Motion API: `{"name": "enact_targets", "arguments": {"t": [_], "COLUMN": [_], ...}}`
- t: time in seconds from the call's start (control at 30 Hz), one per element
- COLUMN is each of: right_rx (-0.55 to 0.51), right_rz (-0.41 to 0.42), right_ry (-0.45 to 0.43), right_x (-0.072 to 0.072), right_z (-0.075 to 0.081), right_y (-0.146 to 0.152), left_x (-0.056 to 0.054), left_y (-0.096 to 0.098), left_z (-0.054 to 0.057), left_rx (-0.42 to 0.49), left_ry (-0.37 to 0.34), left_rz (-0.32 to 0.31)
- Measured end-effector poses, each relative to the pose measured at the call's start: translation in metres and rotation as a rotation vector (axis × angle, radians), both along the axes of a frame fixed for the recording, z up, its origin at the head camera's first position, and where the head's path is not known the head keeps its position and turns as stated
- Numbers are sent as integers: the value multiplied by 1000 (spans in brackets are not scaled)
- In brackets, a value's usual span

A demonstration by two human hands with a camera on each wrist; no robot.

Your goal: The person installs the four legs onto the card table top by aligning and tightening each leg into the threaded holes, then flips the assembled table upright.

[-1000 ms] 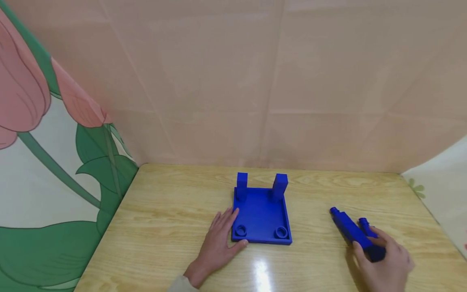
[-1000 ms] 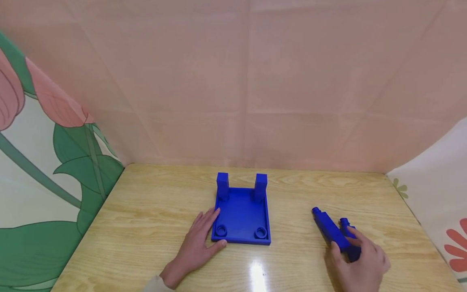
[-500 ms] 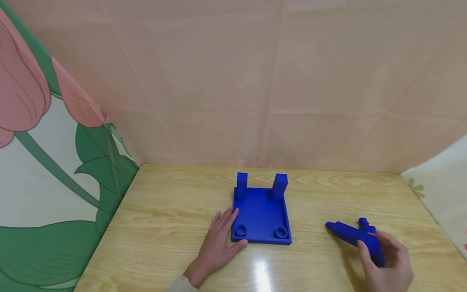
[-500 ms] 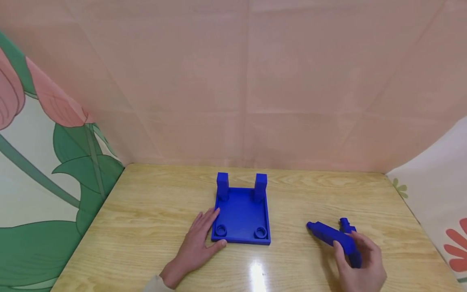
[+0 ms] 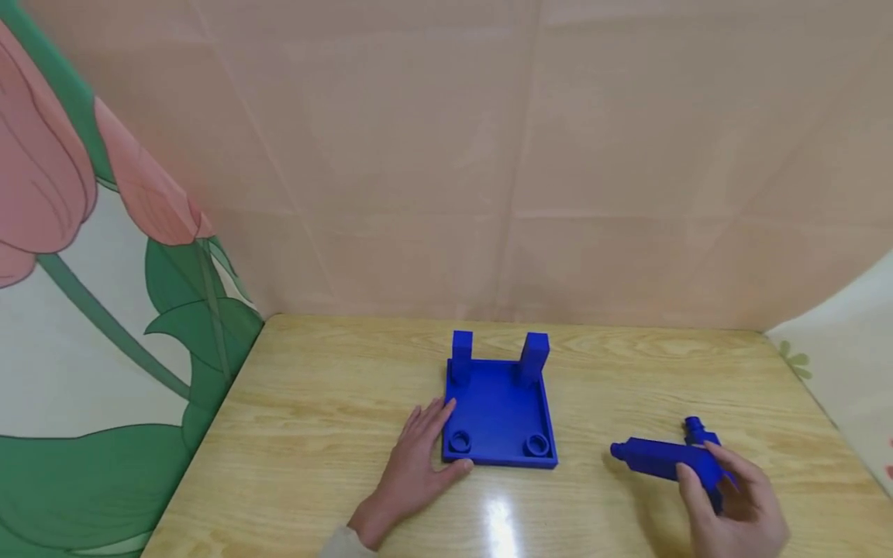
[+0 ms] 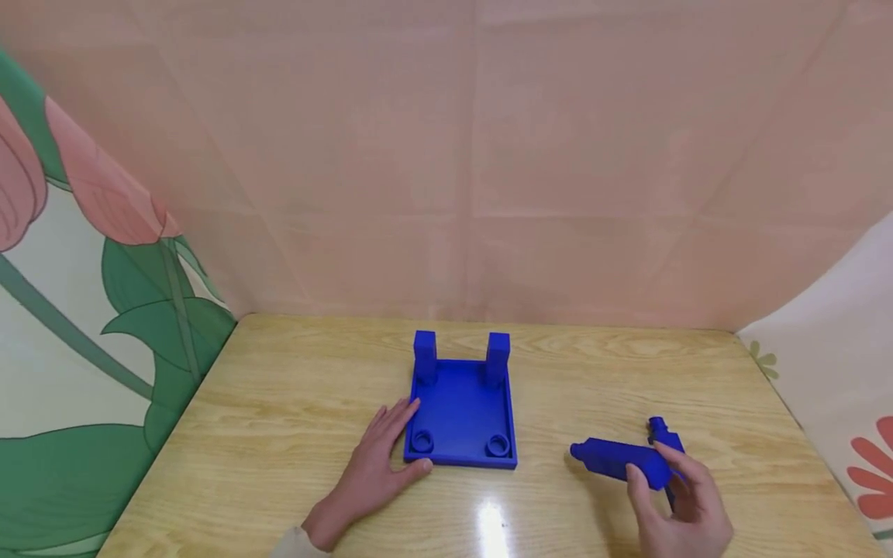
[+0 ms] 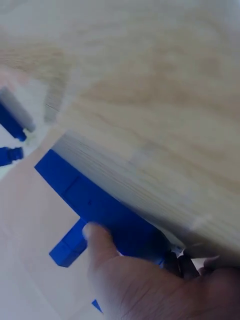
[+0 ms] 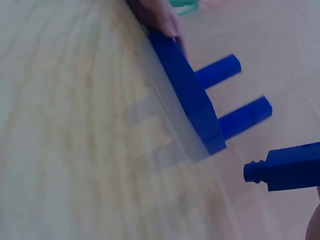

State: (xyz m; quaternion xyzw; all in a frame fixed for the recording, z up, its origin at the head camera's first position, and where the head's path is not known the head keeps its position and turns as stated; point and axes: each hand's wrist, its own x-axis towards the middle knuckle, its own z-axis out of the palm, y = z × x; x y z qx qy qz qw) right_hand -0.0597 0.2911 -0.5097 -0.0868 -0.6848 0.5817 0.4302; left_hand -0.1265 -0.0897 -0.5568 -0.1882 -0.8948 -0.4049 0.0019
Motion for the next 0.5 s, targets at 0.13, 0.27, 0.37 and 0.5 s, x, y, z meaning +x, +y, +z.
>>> {"name": "enact_targets", "arguments": {"t": [0.13, 0.27, 0.37, 0.5], "right_rx": [-85, -51, 20, 73], "right_rz": [231, 371, 414, 498], "right_ry": [287, 401, 396, 450], "right_x": [-6, -14, -16, -24], "right_z": [5, 13, 20, 29], "right_y": [-9, -23, -35, -49], "left_x": [-1, -3, -5, -8], "left_y": [-2, -6, -12, -23], "left_z": [1, 3, 6, 10], "left_rx": [36, 21, -11, -27], "left_ry": [41, 94, 81, 31], "left_rz": [-23, -41, -68, -116]}}
